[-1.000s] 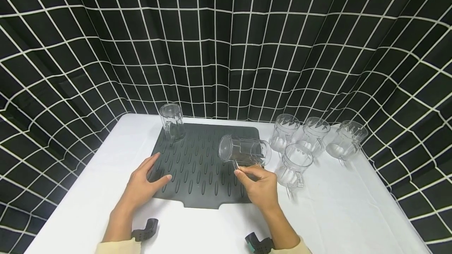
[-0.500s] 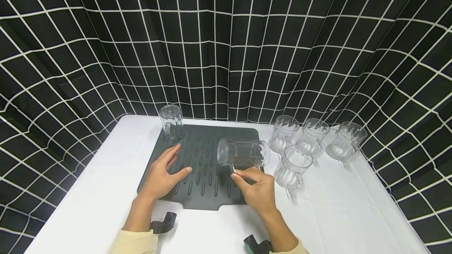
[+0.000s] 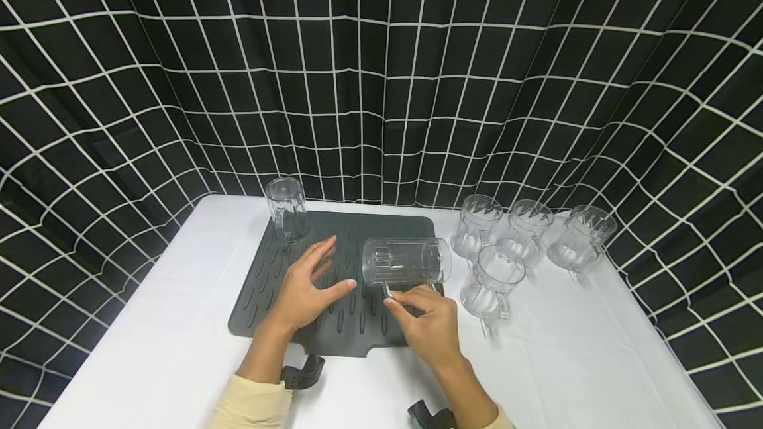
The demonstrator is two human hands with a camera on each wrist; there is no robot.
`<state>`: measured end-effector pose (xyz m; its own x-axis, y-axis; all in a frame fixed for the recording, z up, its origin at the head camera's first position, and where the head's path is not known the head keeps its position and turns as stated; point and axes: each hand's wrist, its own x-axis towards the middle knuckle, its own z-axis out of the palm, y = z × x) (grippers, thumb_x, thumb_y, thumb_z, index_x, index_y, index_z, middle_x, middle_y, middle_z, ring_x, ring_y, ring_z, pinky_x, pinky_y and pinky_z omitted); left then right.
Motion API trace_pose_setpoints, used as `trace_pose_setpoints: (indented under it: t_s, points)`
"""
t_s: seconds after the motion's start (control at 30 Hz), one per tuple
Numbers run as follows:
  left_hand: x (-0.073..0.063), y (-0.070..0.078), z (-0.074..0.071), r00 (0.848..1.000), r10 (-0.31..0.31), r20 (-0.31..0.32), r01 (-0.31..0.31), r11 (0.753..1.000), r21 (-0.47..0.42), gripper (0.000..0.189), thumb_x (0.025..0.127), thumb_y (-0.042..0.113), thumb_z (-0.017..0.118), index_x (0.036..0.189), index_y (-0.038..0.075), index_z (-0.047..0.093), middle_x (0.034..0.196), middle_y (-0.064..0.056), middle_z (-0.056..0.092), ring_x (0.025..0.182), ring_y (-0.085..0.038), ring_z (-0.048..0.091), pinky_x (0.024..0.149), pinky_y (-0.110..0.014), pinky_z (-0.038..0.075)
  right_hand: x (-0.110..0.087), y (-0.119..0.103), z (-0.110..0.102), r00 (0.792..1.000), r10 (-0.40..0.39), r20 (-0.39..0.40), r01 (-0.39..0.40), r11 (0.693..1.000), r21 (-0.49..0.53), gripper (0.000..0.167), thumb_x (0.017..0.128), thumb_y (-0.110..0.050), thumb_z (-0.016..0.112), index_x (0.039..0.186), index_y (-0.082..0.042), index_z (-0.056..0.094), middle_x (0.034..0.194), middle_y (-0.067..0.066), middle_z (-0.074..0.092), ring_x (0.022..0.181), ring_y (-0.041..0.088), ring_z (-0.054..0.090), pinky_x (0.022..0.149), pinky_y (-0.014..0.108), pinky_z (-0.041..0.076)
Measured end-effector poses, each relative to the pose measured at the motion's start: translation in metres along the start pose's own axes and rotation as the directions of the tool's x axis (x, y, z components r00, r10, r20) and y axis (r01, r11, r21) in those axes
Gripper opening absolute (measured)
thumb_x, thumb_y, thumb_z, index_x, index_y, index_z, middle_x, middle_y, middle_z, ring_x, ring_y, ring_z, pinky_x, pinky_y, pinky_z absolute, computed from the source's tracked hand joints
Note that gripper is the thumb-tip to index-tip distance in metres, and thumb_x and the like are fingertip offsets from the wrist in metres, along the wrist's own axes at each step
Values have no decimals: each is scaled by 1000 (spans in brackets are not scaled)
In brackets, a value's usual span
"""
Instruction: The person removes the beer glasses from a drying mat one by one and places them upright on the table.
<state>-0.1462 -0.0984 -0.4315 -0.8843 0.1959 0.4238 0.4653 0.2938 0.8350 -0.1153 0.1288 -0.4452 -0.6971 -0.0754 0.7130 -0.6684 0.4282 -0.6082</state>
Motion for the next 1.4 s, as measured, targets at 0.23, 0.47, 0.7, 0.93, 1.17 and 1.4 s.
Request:
trace_pose_setpoints:
  t_s: [0.23, 0.47, 0.7, 0.93, 1.17, 1.4]
  points:
    - [-3, -1, 11, 1000, -3, -7, 2, 998, -67, 77, 81, 20, 80, 145, 4, 41, 144, -16, 41, 131, -33, 42, 100, -39, 45, -4, 3, 4, 998, -41, 37, 42, 999, -13, 13, 69, 5, 83, 79, 0, 75, 77, -3, 72, 69, 10, 67, 66, 20, 57]
    - [-4, -1, 17, 1000, -8, 8, 8, 994, -106, 77, 81, 19, 81, 145, 6, 41, 144, -12, 41, 131, -35, 42, 98, -44, 47, -5, 2, 8, 994, -81, 72, 82, 997, -5, 13, 70, 4, 83, 79, -1, 75, 79, 2, 72, 71, 12, 68, 68, 23, 57]
    - [-3, -1, 19, 1000, 7, 12, -6, 995, -99, 79, 79, 19, 82, 146, 6, 41, 144, -11, 42, 130, -33, 43, 95, -40, 49, -6, 0, 13, 992, -107, 64, 108, 994, -17, 9, 71, 1, 83, 76, -2, 75, 77, -3, 72, 67, 10, 67, 65, 22, 56]
    - [-3, -3, 19, 1000, -16, 13, 18, 995, -95, 79, 78, 19, 83, 144, 7, 44, 140, -12, 46, 126, -36, 45, 91, -38, 52, -7, 0, 17, 987, -130, 93, 130, 991, 13, 7, 73, -1, 82, 77, -2, 75, 78, 0, 72, 69, 12, 67, 69, 22, 56]
    - [-3, -3, 16, 997, -79, 16, 81, 991, -108, 74, 76, 19, 85, 139, 6, 50, 135, -14, 50, 123, -33, 48, 89, -41, 54, -7, 0, 16, 982, -142, 126, 141, 990, 14, 8, 73, -1, 82, 78, -2, 76, 76, -3, 71, 71, 11, 65, 67, 22, 55]
    - [-2, -3, 14, 994, -111, -21, 108, 985, -131, 69, 76, 20, 85, 135, 5, 54, 132, -12, 52, 120, -32, 51, 86, -41, 55, -3, 2, 8, 985, -160, 60, 157, 986, 47, 16, 76, -4, 78, 92, -2, 75, 95, 3, 71, 88, 20, 59, 76, 27, 49]
